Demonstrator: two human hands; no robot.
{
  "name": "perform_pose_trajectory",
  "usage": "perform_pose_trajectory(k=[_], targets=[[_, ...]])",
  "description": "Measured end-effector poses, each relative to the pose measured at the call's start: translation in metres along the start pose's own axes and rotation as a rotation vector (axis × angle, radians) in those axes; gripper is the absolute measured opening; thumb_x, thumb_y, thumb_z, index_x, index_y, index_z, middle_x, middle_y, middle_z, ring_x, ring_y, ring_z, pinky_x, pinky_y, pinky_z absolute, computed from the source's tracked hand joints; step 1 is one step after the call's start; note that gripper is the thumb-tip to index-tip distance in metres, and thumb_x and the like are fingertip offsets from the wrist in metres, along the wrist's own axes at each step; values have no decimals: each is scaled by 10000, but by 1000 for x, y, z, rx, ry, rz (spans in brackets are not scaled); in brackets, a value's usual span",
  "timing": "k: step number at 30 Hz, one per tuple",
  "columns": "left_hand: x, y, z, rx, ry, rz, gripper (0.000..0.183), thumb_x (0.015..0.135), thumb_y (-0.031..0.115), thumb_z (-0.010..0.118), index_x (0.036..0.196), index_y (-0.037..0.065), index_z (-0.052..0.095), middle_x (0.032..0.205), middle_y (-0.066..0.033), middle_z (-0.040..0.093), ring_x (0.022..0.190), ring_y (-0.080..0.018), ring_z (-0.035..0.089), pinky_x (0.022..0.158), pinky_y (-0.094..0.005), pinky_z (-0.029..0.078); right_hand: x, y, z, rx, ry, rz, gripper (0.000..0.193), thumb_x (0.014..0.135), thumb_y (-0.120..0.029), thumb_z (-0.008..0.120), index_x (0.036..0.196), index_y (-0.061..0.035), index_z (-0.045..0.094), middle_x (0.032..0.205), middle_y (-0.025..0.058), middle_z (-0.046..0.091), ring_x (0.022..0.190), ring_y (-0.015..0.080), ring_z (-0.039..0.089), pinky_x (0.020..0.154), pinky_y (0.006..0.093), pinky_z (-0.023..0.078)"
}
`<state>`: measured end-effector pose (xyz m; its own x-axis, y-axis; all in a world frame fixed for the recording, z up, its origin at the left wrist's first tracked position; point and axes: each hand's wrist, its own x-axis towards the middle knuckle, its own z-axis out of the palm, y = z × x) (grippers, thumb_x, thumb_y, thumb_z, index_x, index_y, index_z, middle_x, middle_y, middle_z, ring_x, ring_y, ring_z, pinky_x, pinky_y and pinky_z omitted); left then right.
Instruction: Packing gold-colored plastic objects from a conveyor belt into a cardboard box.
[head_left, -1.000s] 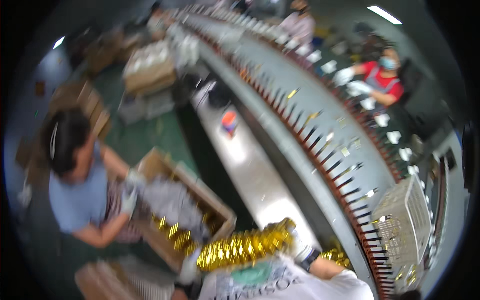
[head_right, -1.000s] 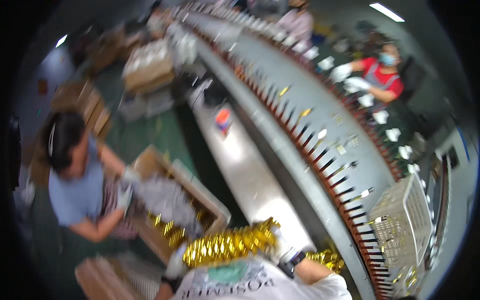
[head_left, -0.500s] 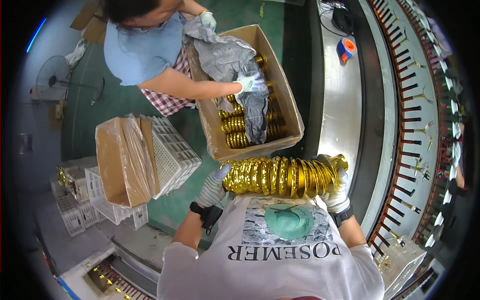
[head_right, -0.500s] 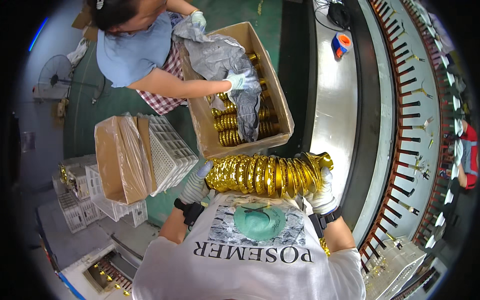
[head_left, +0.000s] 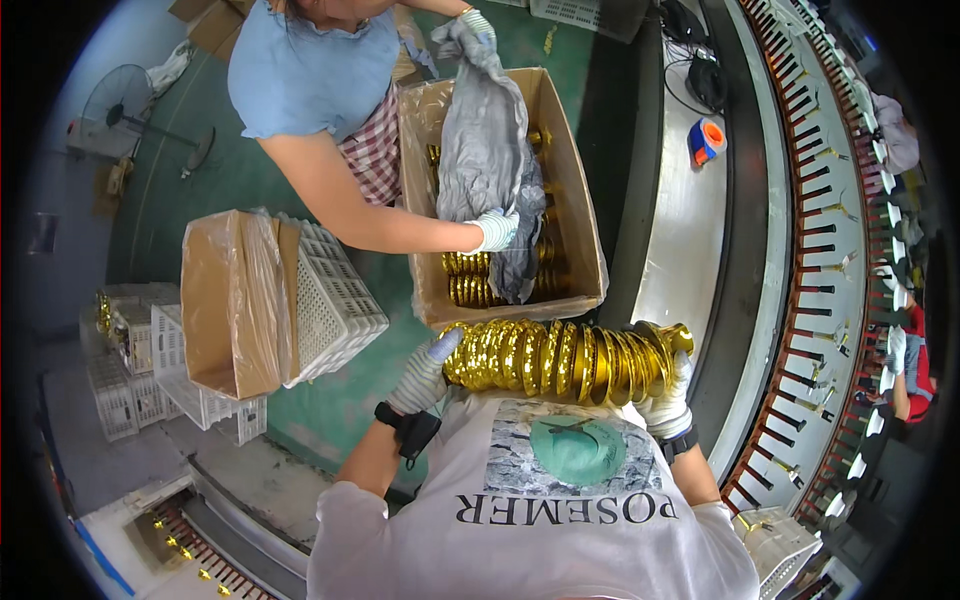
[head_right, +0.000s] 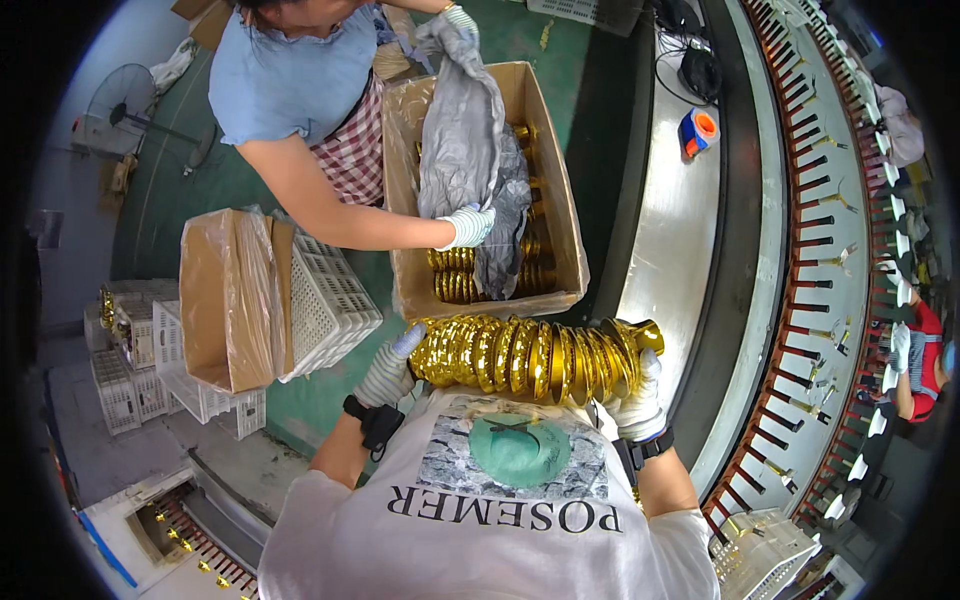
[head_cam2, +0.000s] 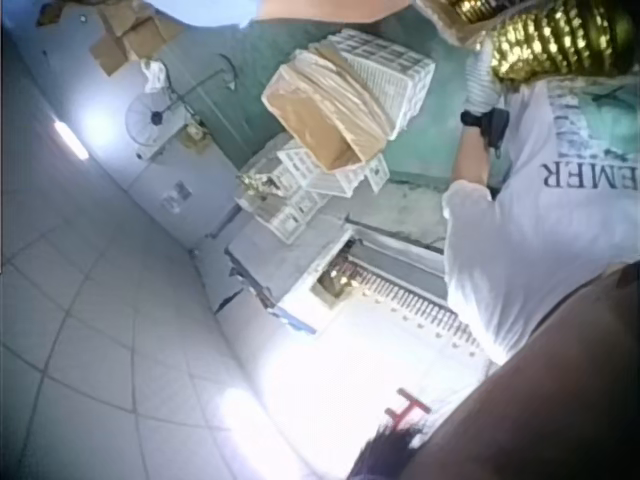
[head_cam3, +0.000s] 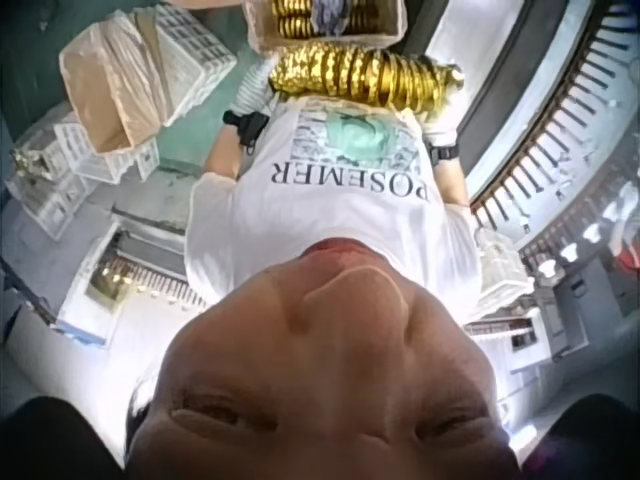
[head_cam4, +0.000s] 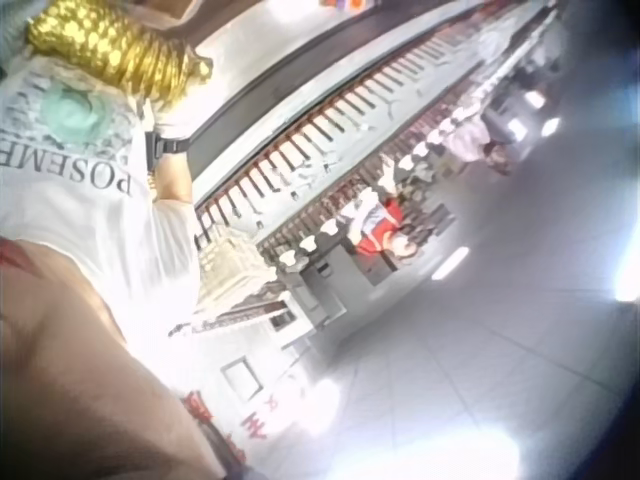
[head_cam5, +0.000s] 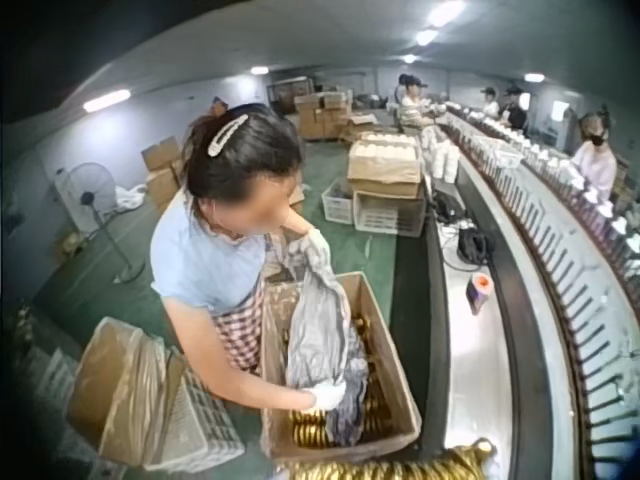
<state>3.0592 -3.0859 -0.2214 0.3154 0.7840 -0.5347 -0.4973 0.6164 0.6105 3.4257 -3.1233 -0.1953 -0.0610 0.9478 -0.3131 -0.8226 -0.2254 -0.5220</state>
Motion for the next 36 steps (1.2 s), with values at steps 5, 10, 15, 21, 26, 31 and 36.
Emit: perform_pose_trajectory(k=[5,10,15,21,26,31,36], targets=[[-21,-7,-5,132,38,23,451,972,396,610,1167,-11,617,1090,-63,671,969,-128,650,885,-301,530,-18,13,-5,14,5,-11,725,798,-486,773,1308,-27,539,1245,135,630,1131,275,621,1024,428,487],[-38,-22,-3,77,73,-10,420,964,376,628,1159,3,622,1074,-56,677,963,-138,656,884,-298,527,-35,22,-20,64,-17,1,728,826,-496,741,1309,8,531,1265,173,615,1145,295,614,1031,443,489],[-46,-36,-2,53,61,1,393,947,338,663,1163,13,623,1087,-60,678,980,-147,656,907,-312,526,-47,28,-37,106,-35,29,729,798,-493,771,1316,-36,539,1291,144,605,1160,287,608,1036,440,482],[-46,-62,2,75,71,30,397,956,341,650,1182,17,614,1113,-66,675,1007,-151,651,922,-318,523,-58,31,-57,146,-53,2,729,798,-487,773,1315,-30,538,1307,154,596,1180,290,599,1044,444,481],[-47,-82,-8,258,30,99,419,965,349,635,1207,10,598,1136,-73,669,1022,-152,650,936,-311,517,-63,34,-83,188,-73,19,719,796,-466,781,1316,-32,539,1315,161,590,1193,298,592,1043,447,486],[-49,-98,4,124,49,45,439,963,349,636,1219,-5,588,1150,-82,665,1041,-169,652,940,-318,523,-71,38,-105,253,-91,38,719,792,-435,794,1330,-38,527,1327,165,580,1212,308,580,1051,456,481],[-50,-117,1,122,63,40,443,956,343,648,1223,-4,583,1160,-90,662,1050,-178,653,950,-325,527,-84,35,-116,228,-84,30,732,789,-449,793,1332,-39,524,1319,167,583,1207,305,582,1047,455,483]])
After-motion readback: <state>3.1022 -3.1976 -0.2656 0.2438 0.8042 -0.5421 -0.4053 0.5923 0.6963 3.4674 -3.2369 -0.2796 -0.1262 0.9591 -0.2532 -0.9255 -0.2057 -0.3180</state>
